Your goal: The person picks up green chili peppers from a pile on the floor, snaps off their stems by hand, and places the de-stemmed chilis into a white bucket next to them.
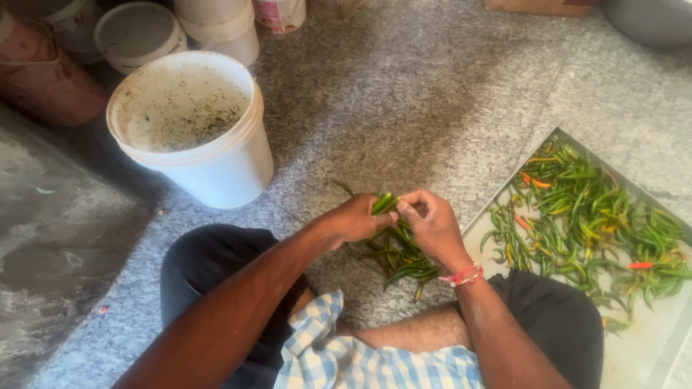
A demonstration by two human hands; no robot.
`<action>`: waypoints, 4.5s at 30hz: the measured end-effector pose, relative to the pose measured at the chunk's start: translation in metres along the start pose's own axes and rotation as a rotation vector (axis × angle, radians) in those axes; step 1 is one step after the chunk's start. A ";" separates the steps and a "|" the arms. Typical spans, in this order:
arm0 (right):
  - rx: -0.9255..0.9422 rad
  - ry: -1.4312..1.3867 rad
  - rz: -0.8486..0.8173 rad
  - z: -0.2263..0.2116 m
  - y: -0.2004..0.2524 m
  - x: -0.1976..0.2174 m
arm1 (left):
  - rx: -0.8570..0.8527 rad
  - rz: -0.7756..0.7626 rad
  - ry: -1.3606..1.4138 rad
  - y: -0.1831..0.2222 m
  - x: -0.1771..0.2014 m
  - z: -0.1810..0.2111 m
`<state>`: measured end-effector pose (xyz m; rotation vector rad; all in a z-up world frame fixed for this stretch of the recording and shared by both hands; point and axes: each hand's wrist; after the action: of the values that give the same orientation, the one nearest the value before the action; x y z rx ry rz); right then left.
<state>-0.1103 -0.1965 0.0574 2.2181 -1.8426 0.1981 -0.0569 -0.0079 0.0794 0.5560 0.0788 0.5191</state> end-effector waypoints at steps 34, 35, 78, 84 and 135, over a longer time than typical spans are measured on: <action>-0.101 -0.275 -0.006 0.011 0.010 -0.004 | -0.126 0.193 -0.603 -0.011 -0.015 -0.017; -0.022 0.015 0.078 0.011 0.011 -0.007 | -0.136 0.198 -0.547 -0.016 -0.017 -0.019; -0.051 0.799 -0.113 0.040 0.037 0.026 | -0.047 0.161 -0.551 -0.014 0.024 -0.014; -0.107 0.934 -0.066 0.075 -0.013 0.038 | -0.077 0.182 -0.790 -0.032 0.019 -0.034; -0.067 0.901 -0.017 0.071 -0.042 0.009 | 0.027 0.200 0.054 -0.033 0.019 -0.024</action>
<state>-0.0709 -0.2178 -0.0127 1.6508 -1.2828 0.9328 -0.0308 -0.0106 0.0428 0.5799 0.0821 0.7293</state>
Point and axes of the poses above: each hand's wrist, its own y-axis away from the middle knuckle, its own x-axis out of the back of the hand, z = x × y, and after that the axes turned 13 degrees about -z, right-handed
